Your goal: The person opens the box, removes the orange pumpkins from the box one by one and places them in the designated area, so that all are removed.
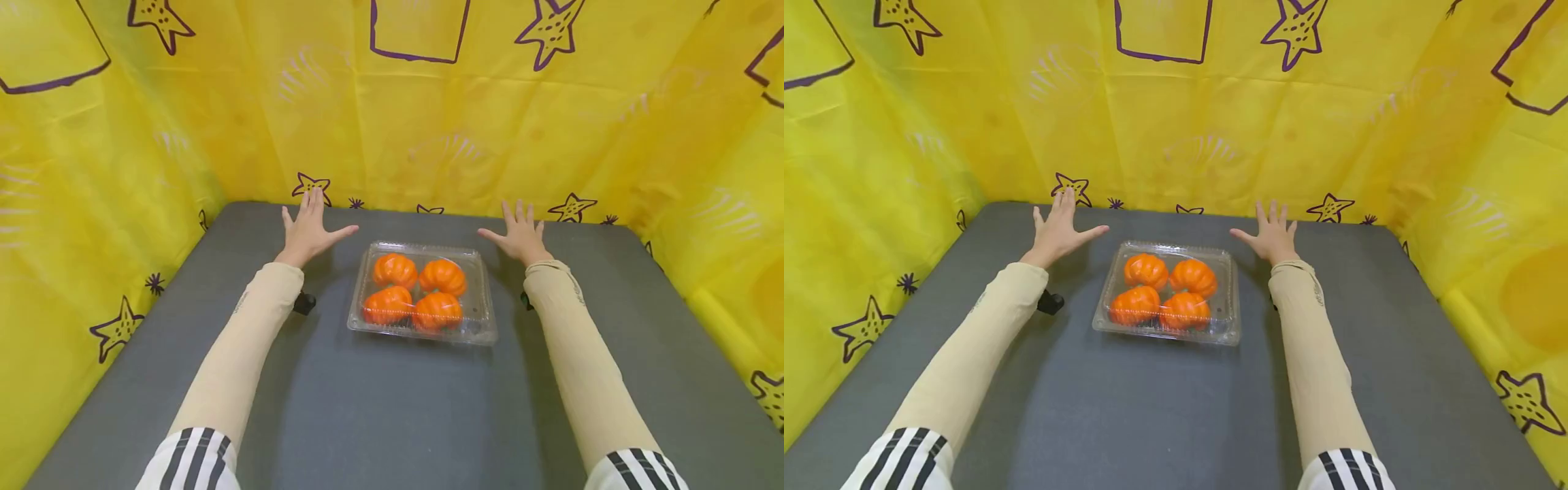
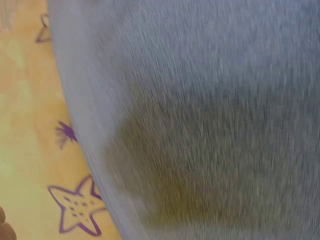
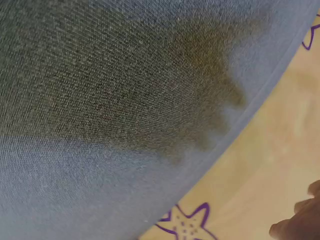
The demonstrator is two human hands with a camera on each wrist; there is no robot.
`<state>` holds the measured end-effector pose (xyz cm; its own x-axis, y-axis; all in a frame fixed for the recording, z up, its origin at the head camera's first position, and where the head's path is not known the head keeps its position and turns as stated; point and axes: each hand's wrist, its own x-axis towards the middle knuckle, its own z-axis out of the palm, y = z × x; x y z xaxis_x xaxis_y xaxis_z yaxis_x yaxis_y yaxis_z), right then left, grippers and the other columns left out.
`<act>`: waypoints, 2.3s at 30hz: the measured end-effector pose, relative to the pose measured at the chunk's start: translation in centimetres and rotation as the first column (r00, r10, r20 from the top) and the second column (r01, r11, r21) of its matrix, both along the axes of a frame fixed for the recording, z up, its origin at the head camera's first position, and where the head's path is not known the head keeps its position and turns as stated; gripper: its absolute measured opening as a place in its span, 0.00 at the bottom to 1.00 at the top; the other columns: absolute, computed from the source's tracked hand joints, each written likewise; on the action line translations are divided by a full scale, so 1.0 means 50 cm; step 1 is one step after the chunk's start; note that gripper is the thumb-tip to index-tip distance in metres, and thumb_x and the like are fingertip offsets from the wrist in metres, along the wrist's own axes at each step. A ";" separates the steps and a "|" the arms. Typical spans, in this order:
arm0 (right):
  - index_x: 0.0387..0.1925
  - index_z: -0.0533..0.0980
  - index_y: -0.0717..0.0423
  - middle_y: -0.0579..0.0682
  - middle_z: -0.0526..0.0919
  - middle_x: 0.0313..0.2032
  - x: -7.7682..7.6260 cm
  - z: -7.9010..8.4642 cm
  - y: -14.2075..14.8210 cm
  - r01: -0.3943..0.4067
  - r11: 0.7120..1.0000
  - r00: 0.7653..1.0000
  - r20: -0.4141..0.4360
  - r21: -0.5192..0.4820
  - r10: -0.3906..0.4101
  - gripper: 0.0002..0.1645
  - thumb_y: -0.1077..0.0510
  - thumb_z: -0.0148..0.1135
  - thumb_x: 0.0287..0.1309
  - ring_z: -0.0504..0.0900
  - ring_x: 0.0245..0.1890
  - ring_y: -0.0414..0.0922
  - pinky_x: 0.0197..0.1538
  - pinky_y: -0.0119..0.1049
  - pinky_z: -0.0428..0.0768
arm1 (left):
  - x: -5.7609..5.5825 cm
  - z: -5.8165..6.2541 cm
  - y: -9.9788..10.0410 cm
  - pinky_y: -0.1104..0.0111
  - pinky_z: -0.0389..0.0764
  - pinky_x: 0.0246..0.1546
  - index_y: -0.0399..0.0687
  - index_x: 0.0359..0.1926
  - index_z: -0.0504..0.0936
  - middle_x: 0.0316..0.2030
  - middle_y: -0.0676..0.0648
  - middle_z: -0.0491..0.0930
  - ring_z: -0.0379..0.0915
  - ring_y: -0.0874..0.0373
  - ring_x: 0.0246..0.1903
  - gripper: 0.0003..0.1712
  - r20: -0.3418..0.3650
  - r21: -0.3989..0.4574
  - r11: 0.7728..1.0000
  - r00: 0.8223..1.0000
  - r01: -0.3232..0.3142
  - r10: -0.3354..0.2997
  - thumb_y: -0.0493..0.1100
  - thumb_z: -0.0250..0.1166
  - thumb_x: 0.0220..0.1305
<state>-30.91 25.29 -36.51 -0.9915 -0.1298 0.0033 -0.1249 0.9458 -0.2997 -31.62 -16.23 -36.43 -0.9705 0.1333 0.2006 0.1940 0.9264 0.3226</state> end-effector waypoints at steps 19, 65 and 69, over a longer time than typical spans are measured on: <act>0.66 0.36 0.69 0.63 0.30 0.66 0.038 -0.013 -0.012 -0.064 0.967 0.994 -0.101 -0.247 0.040 0.57 0.35 0.50 0.55 0.27 0.65 0.51 0.62 0.54 0.37 | 0.080 -0.014 0.023 0.53 0.44 0.62 0.53 0.69 0.37 0.68 0.47 0.37 0.35 0.52 0.65 0.58 -0.032 0.523 0.838 0.986 0.154 -0.161 0.65 0.62 0.49; 0.61 0.49 0.79 0.74 0.45 0.62 0.347 -0.049 -0.091 -0.520 0.691 0.832 -0.481 -0.501 0.278 0.50 0.43 0.55 0.56 0.43 0.60 0.70 0.62 0.53 0.47 | 0.323 -0.076 0.095 0.37 0.34 0.54 0.30 0.66 0.41 0.66 0.32 0.32 0.22 0.41 0.64 0.59 -0.143 0.618 0.633 0.858 0.466 -0.493 0.31 0.72 0.38; 0.59 0.49 0.81 0.77 0.46 0.60 0.346 -0.053 -0.094 -0.560 0.663 0.804 -0.517 -0.496 0.293 0.54 0.39 0.57 0.53 0.44 0.59 0.71 0.64 0.42 0.46 | 0.321 -0.080 0.097 0.36 0.38 0.54 0.35 0.67 0.38 0.66 0.35 0.28 0.24 0.39 0.64 0.61 -0.089 0.645 0.629 0.860 0.434 -0.502 0.32 0.72 0.40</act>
<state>-13.61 20.56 -39.18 -0.7241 -0.3740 0.5795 -0.6897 0.3846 -0.6135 -15.55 -11.38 -40.41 -0.8309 0.4522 0.3244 0.4821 0.2939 0.8253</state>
